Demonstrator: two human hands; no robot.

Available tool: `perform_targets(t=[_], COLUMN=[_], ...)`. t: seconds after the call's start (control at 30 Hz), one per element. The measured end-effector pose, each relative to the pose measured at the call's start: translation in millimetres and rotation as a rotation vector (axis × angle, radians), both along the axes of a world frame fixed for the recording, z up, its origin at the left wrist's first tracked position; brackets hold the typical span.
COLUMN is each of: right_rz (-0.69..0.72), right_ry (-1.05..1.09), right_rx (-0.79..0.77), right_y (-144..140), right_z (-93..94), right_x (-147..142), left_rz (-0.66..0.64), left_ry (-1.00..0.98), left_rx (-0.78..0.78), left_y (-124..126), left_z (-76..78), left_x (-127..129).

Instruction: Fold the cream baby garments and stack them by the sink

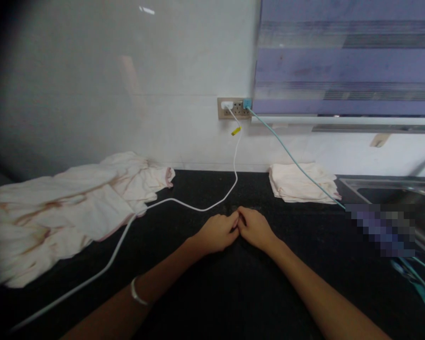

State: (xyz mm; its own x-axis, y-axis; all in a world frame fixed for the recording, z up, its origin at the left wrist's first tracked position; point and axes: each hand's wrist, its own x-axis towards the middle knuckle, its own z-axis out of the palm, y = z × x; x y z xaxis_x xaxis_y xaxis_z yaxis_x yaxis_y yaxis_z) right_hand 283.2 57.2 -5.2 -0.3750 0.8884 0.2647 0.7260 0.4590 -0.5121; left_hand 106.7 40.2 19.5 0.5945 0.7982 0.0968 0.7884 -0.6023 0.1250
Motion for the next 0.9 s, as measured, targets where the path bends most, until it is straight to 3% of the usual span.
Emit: perform_targets(t=[0.13, 0.23, 0.37, 0.5, 0.6, 0.67, 0.8, 0.9], right_rz=[0.013, 0.055, 0.084, 0.086, 0.085, 0.086, 0.086, 0.083], right_ry=[0.003, 0.016, 0.047, 0.071, 0.087, 0.097, 0.099, 0.086], right_rx=[-0.011, -0.035, -0.060, -0.069, -0.094, -0.101, -0.094, -0.099], right_y=[0, 0, 1, 3, 3, 2, 2, 1], right_z=[1.4, 3.5, 4.6, 5.0, 5.6, 5.9, 5.6, 5.9], right_x=[1, 2, 5, 7, 8, 8, 8, 7], left_rz=[-0.056, -0.125, -0.057, 0.132, 0.288, 0.463, 0.885, 1.072], left_ry=[-0.031, -0.139, -0.259, -0.248, -0.137, -0.060, -0.051, -0.123], left_rx=[-0.065, -0.211, -0.298, -0.244, -0.054, 0.104, 0.245, 0.298], left_y=[5, 13, 28, 44, 50, 53, 60, 65], left_z=[6.1, 8.1, 5.8, 3.7, 4.3, 4.9, 4.3, 1.1], left_x=[-6, -14, -33, -56, -72, -83, -113, -138])
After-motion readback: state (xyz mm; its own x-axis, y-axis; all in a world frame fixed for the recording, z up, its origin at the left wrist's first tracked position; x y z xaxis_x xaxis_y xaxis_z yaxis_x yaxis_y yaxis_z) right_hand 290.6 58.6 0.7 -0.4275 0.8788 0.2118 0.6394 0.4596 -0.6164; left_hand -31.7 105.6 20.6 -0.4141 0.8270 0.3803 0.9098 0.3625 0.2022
